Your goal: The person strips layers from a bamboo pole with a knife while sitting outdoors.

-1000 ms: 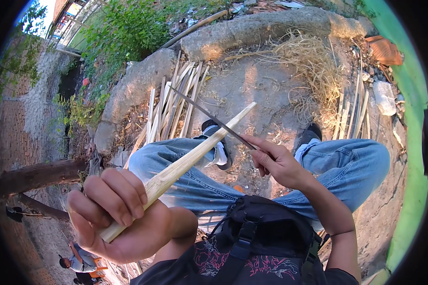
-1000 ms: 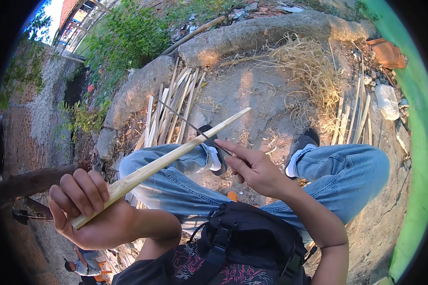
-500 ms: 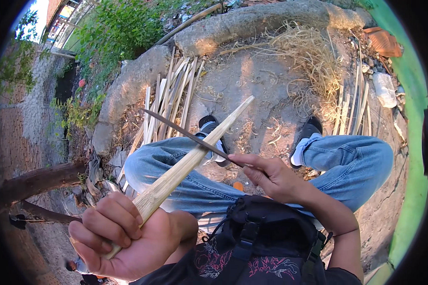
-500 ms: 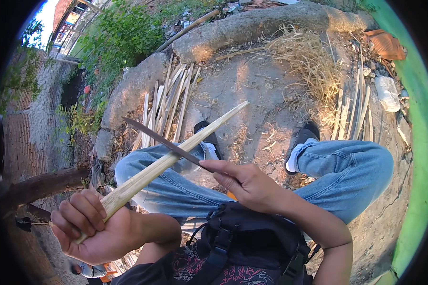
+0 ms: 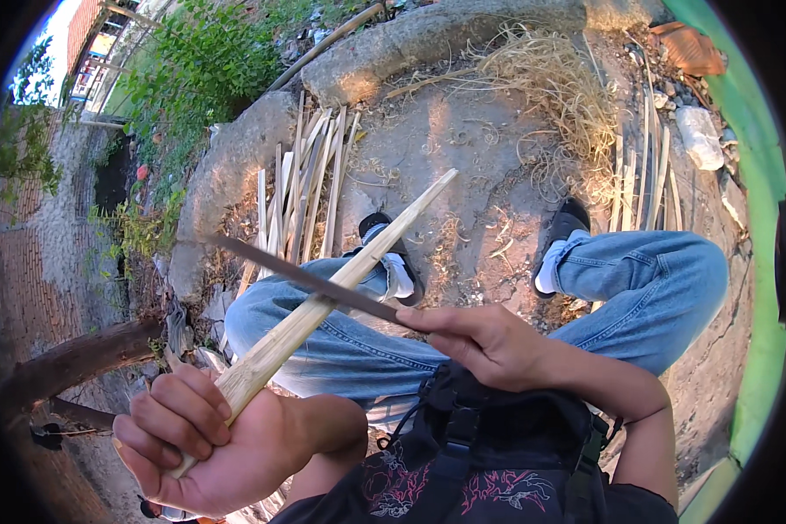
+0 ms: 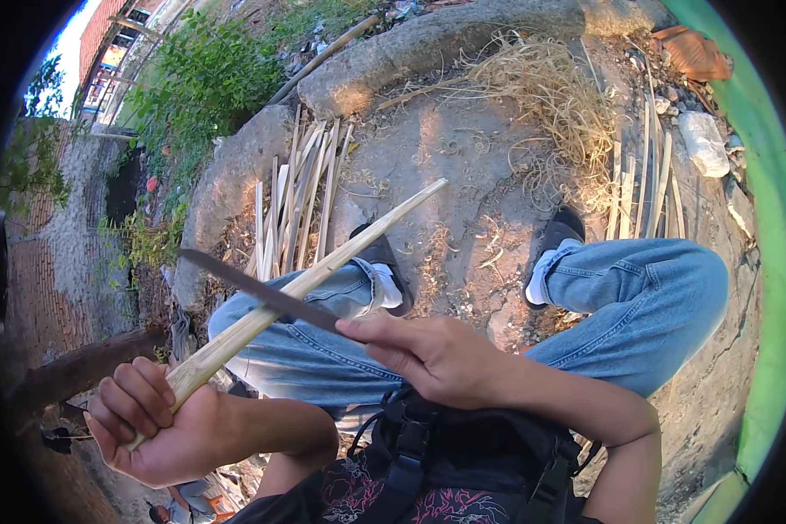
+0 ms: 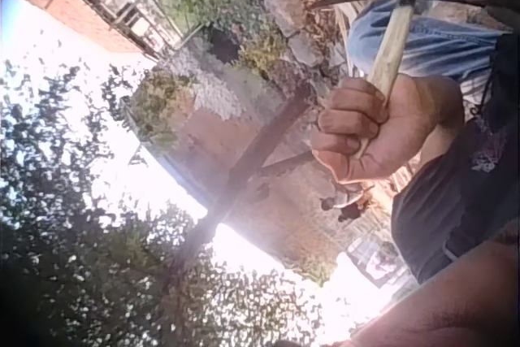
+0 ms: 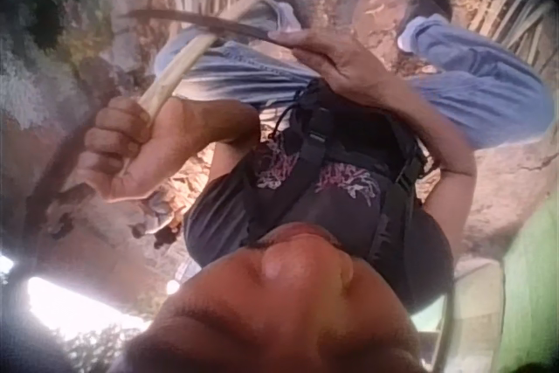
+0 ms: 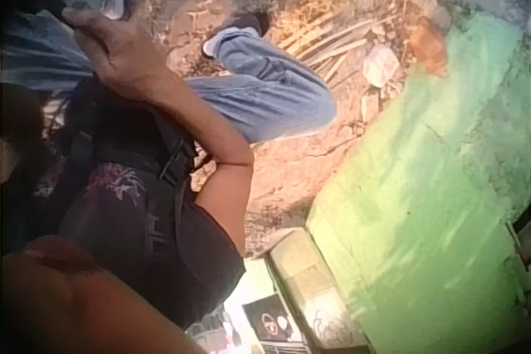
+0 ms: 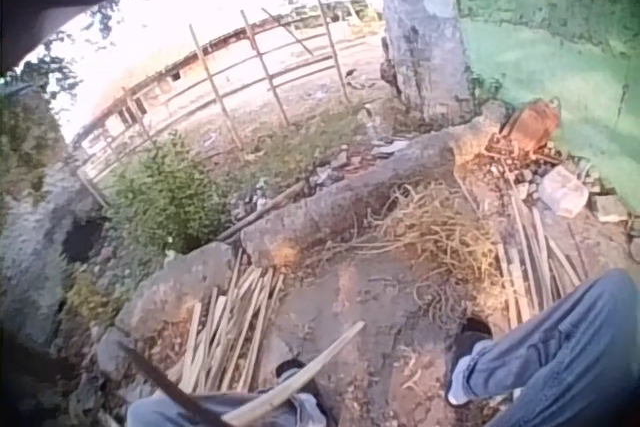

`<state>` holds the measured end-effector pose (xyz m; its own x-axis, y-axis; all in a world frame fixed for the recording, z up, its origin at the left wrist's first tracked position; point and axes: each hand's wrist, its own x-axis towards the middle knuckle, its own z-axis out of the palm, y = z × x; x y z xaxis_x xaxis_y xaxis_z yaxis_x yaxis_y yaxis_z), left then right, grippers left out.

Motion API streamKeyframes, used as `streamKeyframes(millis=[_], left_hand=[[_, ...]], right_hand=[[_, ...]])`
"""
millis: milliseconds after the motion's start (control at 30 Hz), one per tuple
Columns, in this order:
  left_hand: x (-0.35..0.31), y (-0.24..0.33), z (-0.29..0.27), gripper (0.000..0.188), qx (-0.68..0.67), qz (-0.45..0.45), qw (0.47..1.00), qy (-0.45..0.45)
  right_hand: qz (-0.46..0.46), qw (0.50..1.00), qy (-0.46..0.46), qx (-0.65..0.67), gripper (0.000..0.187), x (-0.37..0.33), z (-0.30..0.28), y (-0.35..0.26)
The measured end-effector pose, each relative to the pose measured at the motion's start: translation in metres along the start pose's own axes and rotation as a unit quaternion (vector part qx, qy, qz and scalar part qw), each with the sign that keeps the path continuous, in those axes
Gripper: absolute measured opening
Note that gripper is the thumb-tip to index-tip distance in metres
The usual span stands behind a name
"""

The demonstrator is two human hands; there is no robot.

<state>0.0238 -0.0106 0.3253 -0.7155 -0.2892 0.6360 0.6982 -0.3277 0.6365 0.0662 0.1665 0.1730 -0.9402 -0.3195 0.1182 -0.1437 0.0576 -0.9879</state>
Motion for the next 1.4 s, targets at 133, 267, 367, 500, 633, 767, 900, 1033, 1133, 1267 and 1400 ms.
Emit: streamKeyframes(millis=[133,267,367,500,633,767,900,1033,1133,1267,1400], left_hand=[[0.001,-0.001,-0.006,0.036,0.014,0.014,1.0,0.003],[0.007,-0.004,-0.004,0.036,0.04,0.03,0.998,0.043],[0.008,-0.002,-0.005,0.036,0.032,0.023,0.998,0.038],[0.01,-0.008,-0.013,0.035,0.03,0.016,0.999,0.033],[0.012,-0.007,0.0,0.034,0.036,0.036,0.996,0.07],[0.013,-0.01,-0.01,0.034,0.045,0.037,0.996,0.064],[0.01,-0.01,-0.003,0.034,0.001,0.025,0.998,0.049],[0.006,-0.008,-0.009,0.033,0.02,0.037,0.998,0.05],[0.008,-0.006,-0.006,0.033,0.029,0.046,0.997,0.058],[0.005,-0.008,-0.005,0.033,0.014,0.044,0.998,0.047],[0.005,-0.009,0.001,0.032,-0.001,0.04,0.998,0.049]], right_hand=[[0.082,0.996,-0.027,0.021,0.033,-0.007,-0.015,0.015],[0.049,0.998,-0.026,-0.007,0.034,-0.001,-0.002,-0.001],[-0.065,0.997,0.028,0.019,0.035,-0.005,-0.004,0.012],[0.169,0.982,-0.079,-0.019,0.041,0.002,-0.022,0.005],[0.156,0.978,-0.138,-0.031,0.066,0.001,-0.02,-0.006],[0.258,0.958,-0.08,-0.092,0.071,0.011,-0.022,0.016],[0.154,0.981,-0.087,-0.076,0.072,0.002,-0.013,-0.003],[0.258,0.958,-0.077,-0.098,0.069,0.006,-0.02,0.026],[0.135,0.986,-0.085,-0.05,0.066,0.002,-0.008,-0.016],[0.246,0.964,-0.047,-0.09,0.07,-0.004,-0.02,0.048],[0.144,0.986,-0.048,-0.072,0.069,0.002,-0.014,-0.012]])
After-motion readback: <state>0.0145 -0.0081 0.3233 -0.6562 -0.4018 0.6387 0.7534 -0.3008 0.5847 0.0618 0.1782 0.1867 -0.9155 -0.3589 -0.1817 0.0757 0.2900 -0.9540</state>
